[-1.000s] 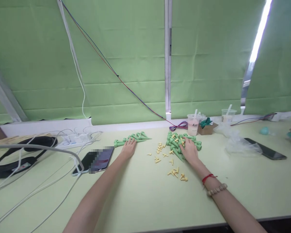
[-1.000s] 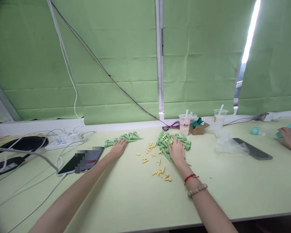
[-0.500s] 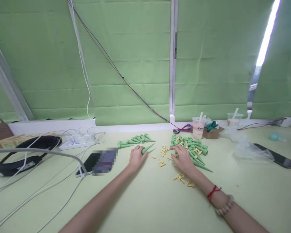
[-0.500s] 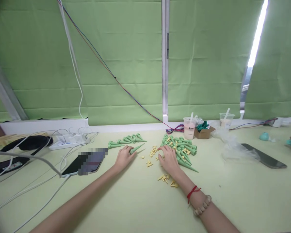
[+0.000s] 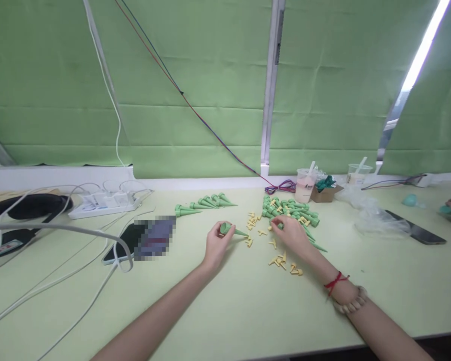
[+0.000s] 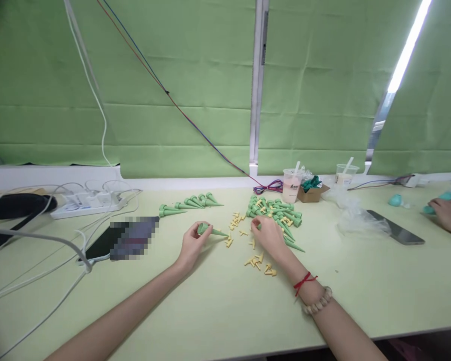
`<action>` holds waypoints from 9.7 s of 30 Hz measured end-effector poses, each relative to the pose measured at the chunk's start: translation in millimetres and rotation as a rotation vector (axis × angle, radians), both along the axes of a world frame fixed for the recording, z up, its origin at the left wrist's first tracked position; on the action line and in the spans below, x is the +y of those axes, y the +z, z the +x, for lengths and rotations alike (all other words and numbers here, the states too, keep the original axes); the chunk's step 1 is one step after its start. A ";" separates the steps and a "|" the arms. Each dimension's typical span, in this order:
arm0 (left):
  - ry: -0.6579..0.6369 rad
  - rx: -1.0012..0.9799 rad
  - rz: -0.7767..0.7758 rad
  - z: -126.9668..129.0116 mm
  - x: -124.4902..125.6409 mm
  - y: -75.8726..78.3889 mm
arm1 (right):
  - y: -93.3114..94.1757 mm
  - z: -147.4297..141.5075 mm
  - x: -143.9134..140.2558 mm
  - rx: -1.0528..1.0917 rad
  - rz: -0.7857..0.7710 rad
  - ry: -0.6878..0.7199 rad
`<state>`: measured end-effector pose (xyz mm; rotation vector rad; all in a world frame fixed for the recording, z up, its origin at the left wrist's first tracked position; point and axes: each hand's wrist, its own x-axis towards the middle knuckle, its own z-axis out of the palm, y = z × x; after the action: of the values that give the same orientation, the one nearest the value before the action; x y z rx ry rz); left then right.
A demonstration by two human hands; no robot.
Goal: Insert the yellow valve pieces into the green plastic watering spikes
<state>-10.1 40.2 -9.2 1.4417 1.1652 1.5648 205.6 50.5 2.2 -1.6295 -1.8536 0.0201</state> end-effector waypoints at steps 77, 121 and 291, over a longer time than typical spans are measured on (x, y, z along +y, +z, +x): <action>-0.435 -0.376 -0.593 15.7 -27.2 6.9 | -3.4 -46.0 -34.5 1.306 -0.580 0.286; -0.391 -0.260 -0.551 19.9 -31.2 8.2 | 4.1 -48.9 -41.7 0.939 -0.376 0.536; -0.187 -0.007 -0.449 27.5 -77.0 20.5 | 5.6 -53.1 -72.3 -0.026 0.062 0.850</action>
<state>17.4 -36.8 11.3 1.2025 1.2421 1.0925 152.5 -21.8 7.8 -0.7017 -2.3975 0.3013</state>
